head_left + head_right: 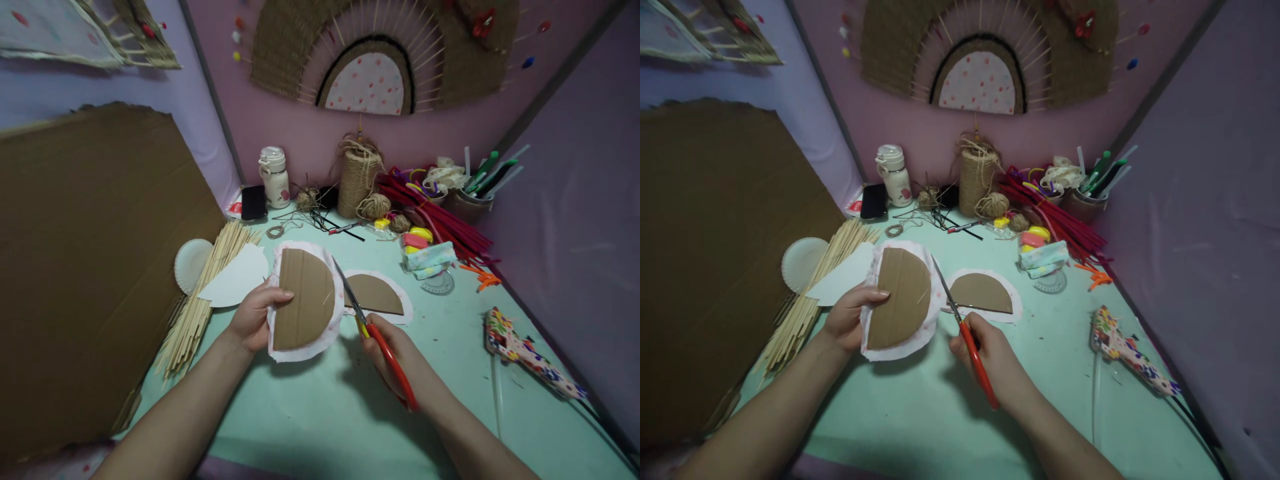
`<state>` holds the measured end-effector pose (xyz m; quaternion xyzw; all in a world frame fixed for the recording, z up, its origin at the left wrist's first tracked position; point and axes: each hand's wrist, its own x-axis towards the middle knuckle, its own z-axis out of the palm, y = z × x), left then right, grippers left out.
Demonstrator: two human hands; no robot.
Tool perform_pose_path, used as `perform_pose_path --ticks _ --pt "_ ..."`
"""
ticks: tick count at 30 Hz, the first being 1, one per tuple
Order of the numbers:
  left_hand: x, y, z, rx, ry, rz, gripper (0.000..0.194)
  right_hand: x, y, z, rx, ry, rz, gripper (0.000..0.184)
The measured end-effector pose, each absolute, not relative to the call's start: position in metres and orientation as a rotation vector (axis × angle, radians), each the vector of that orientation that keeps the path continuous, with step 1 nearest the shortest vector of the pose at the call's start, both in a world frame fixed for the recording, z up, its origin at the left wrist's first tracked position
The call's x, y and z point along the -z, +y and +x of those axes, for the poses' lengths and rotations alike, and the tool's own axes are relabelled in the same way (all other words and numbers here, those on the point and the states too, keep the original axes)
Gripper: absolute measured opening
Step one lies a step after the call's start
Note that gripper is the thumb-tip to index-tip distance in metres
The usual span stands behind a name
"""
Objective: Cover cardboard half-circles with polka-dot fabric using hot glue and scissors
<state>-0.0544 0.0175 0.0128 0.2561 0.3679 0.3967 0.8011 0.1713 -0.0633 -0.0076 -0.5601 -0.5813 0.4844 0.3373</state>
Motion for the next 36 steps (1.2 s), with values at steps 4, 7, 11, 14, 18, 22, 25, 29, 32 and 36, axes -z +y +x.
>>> perform_pose_path --ticks 4,7,11,14,18,22,25,29,32,36 --pt "-0.0139 0.0195 -0.0579 -0.828 0.761 0.582 0.06 0.0086 -0.0626 0.1717 -1.316 -1.484 -1.456 0.041" --pt "-0.0157 0.0207 -0.0596 -0.855 0.746 0.579 0.064 0.0089 -0.062 0.1722 -1.333 -1.444 -1.457 0.04" --pt "-0.0173 0.0215 -0.0614 -0.873 0.77 0.553 0.066 0.0081 -0.0622 0.1733 -1.324 -1.444 -1.446 0.036" --pt "-0.0182 0.021 -0.0619 -0.872 0.79 0.56 0.067 0.0095 -0.0643 0.1748 -1.399 -1.451 -1.412 0.03" --pt "-0.0198 0.0194 -0.0612 -0.871 0.833 0.588 0.064 0.0146 -0.0682 0.1772 -1.478 -1.45 -1.335 0.025" --pt "-0.0215 0.0186 -0.0603 -0.864 0.834 0.597 0.062 0.0151 -0.0694 0.179 -1.458 -1.476 -1.322 0.023" --pt "-0.0218 0.0188 -0.0599 -0.874 0.821 0.597 0.063 0.0119 -0.0685 0.1793 -1.44 -1.515 -1.34 0.022" --pt "-0.0188 0.0187 -0.0606 -0.844 0.785 0.627 0.065 0.0111 -0.0678 0.1792 -1.44 -1.509 -1.337 0.024" --pt "-0.0152 0.018 -0.0614 -0.82 0.735 0.656 0.068 0.0138 -0.0676 0.1794 -1.421 -1.528 -1.344 0.024" --pt "-0.0129 0.0174 -0.0615 -0.804 0.729 0.691 0.075 0.0129 -0.0663 0.1784 -1.417 -1.52 -1.421 0.023"
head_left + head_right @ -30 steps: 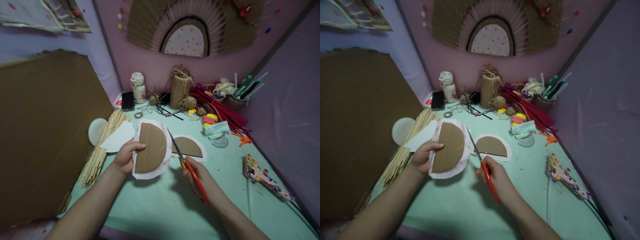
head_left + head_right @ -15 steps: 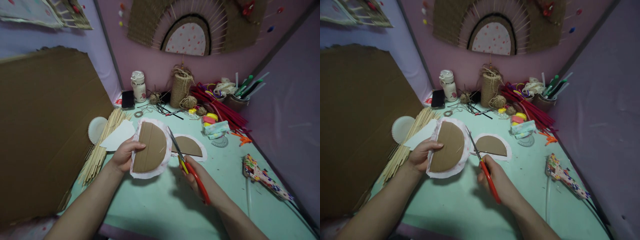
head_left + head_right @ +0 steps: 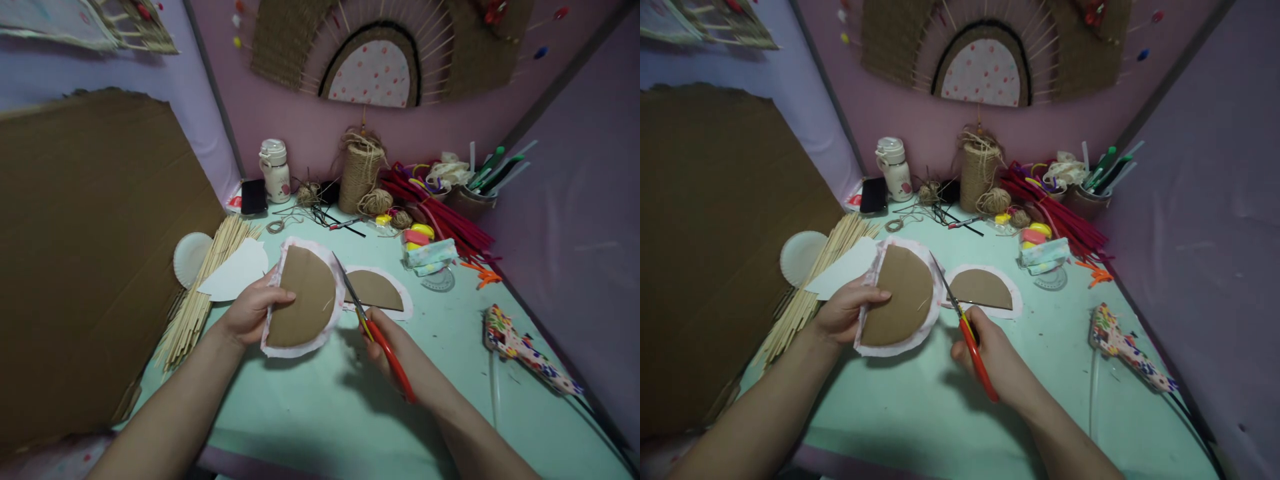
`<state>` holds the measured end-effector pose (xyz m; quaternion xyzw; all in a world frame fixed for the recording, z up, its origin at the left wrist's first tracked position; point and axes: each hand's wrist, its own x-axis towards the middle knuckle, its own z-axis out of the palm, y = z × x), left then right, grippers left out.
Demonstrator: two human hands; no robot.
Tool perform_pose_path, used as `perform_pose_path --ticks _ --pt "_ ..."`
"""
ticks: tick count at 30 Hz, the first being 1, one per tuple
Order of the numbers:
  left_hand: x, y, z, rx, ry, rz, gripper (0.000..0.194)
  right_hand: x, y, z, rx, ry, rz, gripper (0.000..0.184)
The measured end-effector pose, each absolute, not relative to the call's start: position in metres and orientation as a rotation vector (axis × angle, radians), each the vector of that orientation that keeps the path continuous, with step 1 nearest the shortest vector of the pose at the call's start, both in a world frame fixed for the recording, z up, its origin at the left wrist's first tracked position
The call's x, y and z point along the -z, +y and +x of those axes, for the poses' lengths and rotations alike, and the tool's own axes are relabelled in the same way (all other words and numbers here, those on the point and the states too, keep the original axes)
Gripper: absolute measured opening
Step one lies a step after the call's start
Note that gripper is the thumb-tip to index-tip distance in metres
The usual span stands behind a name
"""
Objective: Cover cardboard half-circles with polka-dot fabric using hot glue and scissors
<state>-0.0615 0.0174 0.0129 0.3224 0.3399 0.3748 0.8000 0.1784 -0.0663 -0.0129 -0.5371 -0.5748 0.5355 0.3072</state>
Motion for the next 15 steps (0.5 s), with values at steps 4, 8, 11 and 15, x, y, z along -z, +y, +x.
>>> perform_pose_path --ticks 4,8,11,15 --pt "-0.013 0.018 -0.061 -0.806 0.742 0.704 0.077 0.004 -0.064 0.176 -1.326 -1.508 -1.525 0.027" --pt "-0.012 0.017 -0.063 -0.817 0.736 0.706 0.079 -0.001 -0.061 0.175 -1.277 -1.528 -1.605 0.029" --pt "-0.012 0.018 -0.065 -0.814 0.73 0.71 0.079 0.0 -0.06 0.175 -1.241 -1.538 -1.623 0.028" --pt "-0.013 0.018 -0.065 -0.827 0.726 0.698 0.078 0.003 -0.06 0.177 -1.213 -1.541 -1.62 0.028"
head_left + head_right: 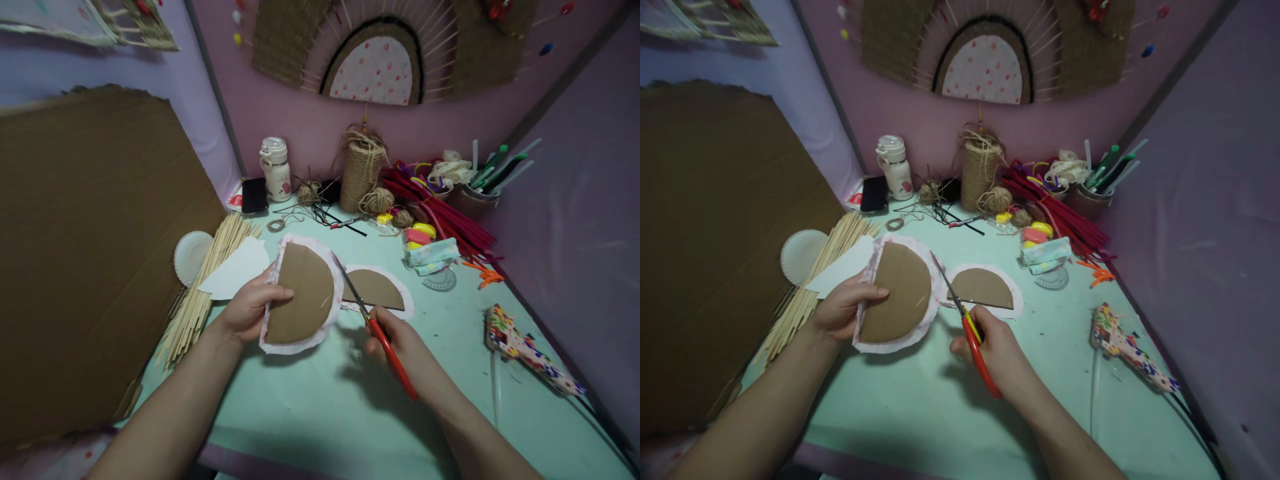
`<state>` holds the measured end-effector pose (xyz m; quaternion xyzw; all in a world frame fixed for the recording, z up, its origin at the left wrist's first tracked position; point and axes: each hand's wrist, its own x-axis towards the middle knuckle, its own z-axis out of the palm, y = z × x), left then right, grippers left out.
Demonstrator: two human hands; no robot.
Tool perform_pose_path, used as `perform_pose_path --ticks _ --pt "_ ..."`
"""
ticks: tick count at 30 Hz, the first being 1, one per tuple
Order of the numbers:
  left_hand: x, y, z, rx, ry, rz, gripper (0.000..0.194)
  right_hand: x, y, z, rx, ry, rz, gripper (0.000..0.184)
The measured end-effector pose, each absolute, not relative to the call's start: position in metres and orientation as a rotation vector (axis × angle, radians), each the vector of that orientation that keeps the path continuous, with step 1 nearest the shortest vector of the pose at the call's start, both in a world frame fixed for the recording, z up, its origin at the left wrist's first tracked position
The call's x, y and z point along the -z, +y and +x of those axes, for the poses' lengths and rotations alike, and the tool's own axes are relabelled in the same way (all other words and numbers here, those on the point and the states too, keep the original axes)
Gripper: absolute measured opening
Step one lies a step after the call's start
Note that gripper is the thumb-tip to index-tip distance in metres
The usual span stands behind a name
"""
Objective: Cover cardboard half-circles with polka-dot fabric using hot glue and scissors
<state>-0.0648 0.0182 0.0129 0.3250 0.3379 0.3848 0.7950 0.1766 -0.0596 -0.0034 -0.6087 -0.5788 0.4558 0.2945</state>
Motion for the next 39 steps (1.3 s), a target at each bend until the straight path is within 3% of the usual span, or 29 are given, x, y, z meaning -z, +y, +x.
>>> perform_pose_path --ticks 7,13,22,39 --pt "-0.0128 0.0183 -0.0649 -0.825 0.714 0.688 0.072 0.004 -0.0597 0.1765 -1.263 -1.474 -1.583 0.031" --pt "-0.0135 0.0184 -0.0664 -0.828 0.706 0.683 0.069 0.0038 -0.0616 0.1759 -1.291 -1.45 -1.595 0.022" --pt "-0.0106 0.017 -0.0677 -0.742 0.695 0.67 0.083 0.005 -0.0655 0.1769 -1.455 -1.382 -1.549 0.018" --pt "-0.0085 0.0203 -0.0732 -0.727 0.701 0.711 0.065 0.0045 -0.0636 0.179 -1.345 -1.475 -1.572 0.023"
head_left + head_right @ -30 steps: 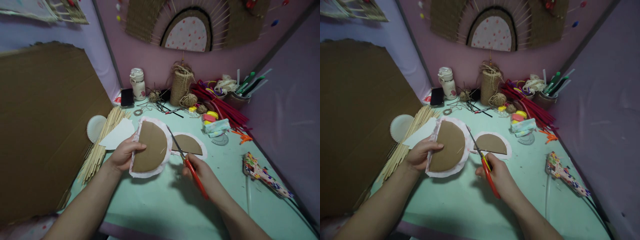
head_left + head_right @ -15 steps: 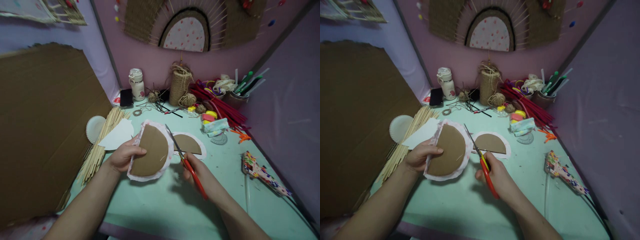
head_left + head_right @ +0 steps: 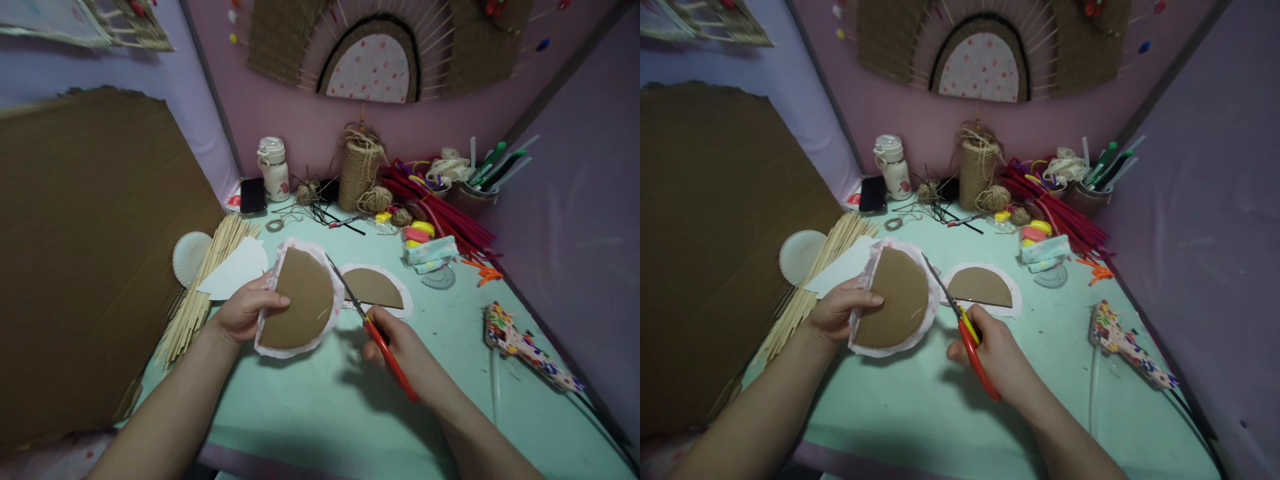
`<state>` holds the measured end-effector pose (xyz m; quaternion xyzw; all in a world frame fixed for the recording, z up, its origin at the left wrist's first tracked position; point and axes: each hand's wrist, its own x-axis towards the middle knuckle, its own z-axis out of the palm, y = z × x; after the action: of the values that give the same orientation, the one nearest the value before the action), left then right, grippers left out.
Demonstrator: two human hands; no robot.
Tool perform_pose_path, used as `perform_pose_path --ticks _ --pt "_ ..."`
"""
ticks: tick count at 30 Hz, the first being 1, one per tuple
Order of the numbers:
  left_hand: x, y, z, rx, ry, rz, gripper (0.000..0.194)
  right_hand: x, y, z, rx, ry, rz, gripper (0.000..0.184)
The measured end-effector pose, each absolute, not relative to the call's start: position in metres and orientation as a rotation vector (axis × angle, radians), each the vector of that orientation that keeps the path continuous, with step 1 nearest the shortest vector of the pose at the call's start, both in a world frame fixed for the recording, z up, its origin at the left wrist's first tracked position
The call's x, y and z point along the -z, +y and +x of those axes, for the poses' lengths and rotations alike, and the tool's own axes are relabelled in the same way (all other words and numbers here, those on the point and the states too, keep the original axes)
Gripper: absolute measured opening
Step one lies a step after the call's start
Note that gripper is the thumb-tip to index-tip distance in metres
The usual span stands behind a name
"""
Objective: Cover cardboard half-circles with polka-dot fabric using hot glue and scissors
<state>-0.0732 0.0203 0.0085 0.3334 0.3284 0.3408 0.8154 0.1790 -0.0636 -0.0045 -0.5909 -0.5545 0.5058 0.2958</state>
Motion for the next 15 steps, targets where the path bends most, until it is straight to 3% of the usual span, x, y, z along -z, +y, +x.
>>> perform_pose_path --ticks 8,15 --pt "-0.0099 0.0202 -0.0756 -0.719 0.676 0.736 0.048 -0.0016 -0.0617 0.1781 -1.28 -1.465 -1.581 0.023" --pt "-0.0108 0.0236 -0.0833 -0.704 0.654 0.764 0.045 0.003 -0.0618 0.1823 -1.229 -1.454 -1.53 0.024"
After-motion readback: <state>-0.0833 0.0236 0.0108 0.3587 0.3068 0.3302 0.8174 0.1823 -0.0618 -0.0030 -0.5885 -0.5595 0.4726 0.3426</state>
